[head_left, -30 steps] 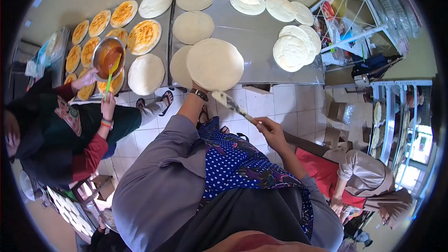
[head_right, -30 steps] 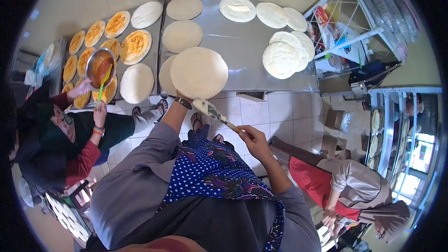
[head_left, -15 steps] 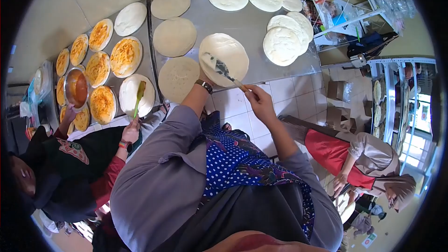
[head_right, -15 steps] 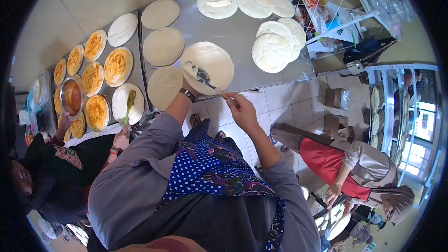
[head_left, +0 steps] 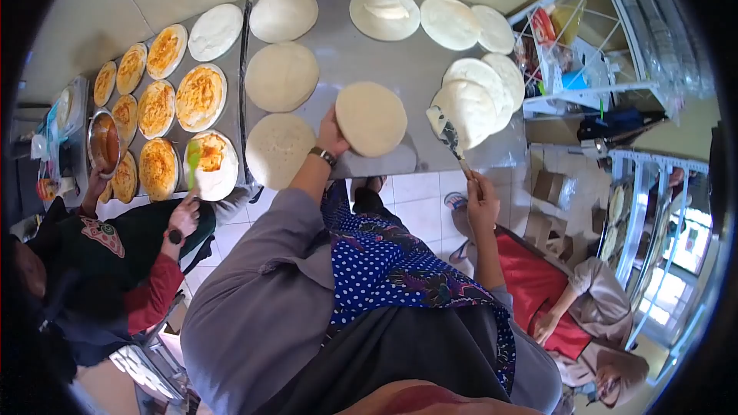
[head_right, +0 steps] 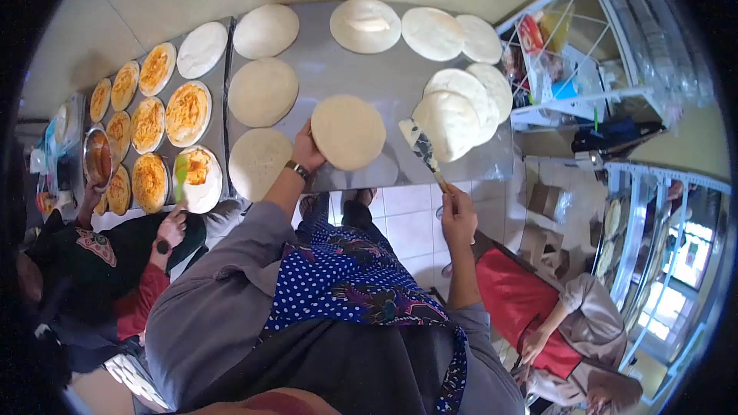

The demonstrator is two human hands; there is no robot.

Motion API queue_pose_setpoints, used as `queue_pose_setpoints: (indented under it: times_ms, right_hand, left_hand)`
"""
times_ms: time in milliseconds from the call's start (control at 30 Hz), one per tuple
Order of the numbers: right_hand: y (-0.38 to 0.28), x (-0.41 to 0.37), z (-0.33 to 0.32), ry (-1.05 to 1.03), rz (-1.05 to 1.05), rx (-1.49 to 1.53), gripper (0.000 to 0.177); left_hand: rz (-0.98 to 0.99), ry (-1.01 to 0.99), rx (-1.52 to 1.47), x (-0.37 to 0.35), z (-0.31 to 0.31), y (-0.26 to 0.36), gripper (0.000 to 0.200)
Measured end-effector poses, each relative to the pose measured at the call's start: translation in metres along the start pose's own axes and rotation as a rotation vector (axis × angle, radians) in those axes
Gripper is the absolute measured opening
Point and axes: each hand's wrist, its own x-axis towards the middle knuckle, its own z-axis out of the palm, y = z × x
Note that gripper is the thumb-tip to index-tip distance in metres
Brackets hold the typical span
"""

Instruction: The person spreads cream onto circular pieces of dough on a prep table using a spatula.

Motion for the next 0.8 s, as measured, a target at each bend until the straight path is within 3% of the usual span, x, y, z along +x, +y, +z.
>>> queue_pose_setpoints:
  times_ms: [67,100,167,200,233,300,333,400,500,633,700,767,800]
  right_hand:
    - [0.022,0.02,0.02,0.005,-0.007,0.21,0.021]
    - [0.016,0.029,0.02,-0.063,0.086,0.259,0.021]
    - [0.008,0.049,0.023,-0.122,0.08,0.345,0.021]
    - [0.01,0.058,0.027,-0.135,0.068,0.35,0.021]
    - [0.014,0.066,0.03,-0.169,0.089,0.388,0.022]
    - [0.017,0.079,0.033,-0.205,0.099,0.424,0.022]
    - [0.016,0.083,0.033,-0.214,0.157,0.494,0.023]
    - [0.023,0.085,0.037,-0.199,0.21,0.603,0.025]
    - [0.03,0.076,0.03,-0.206,0.301,0.684,0.026]
    - [0.047,0.055,0.024,-0.155,0.341,0.716,0.026]
    - [0.05,0.05,0.019,-0.14,0.364,0.693,0.025]
    - [0.046,0.044,0.013,-0.108,0.359,0.714,0.025]
    - [0.042,0.039,0.01,-0.106,0.373,0.711,0.025]
  left_hand:
    - [0.097,0.234,0.149,0.016,-0.043,0.01,0.043]
    - [0.115,0.233,0.147,0.017,-0.028,0.016,0.043]
    - [0.678,0.543,0.873,0.003,0.021,0.038,0.034]
    - [0.64,0.477,0.653,0.013,0.039,0.044,0.03]
    - [0.651,0.49,0.645,0.032,0.049,0.046,0.03]
    - [0.354,0.375,0.338,0.079,0.073,0.051,0.033]
    - [0.362,0.373,0.333,0.107,0.083,0.052,0.033]
    - [0.102,0.508,0.002,0.164,0.095,0.05,0.032]
    - [0.076,0.431,-0.098,0.217,0.108,0.049,0.029]
    - [0.036,0.643,0.057,0.281,0.102,0.05,0.04]
    - [0.111,0.587,0.209,0.283,0.109,0.051,0.046]
    - [0.224,0.3,0.041,0.267,0.127,0.058,0.049]
    - [0.212,0.305,0.044,0.254,0.132,0.063,0.049]
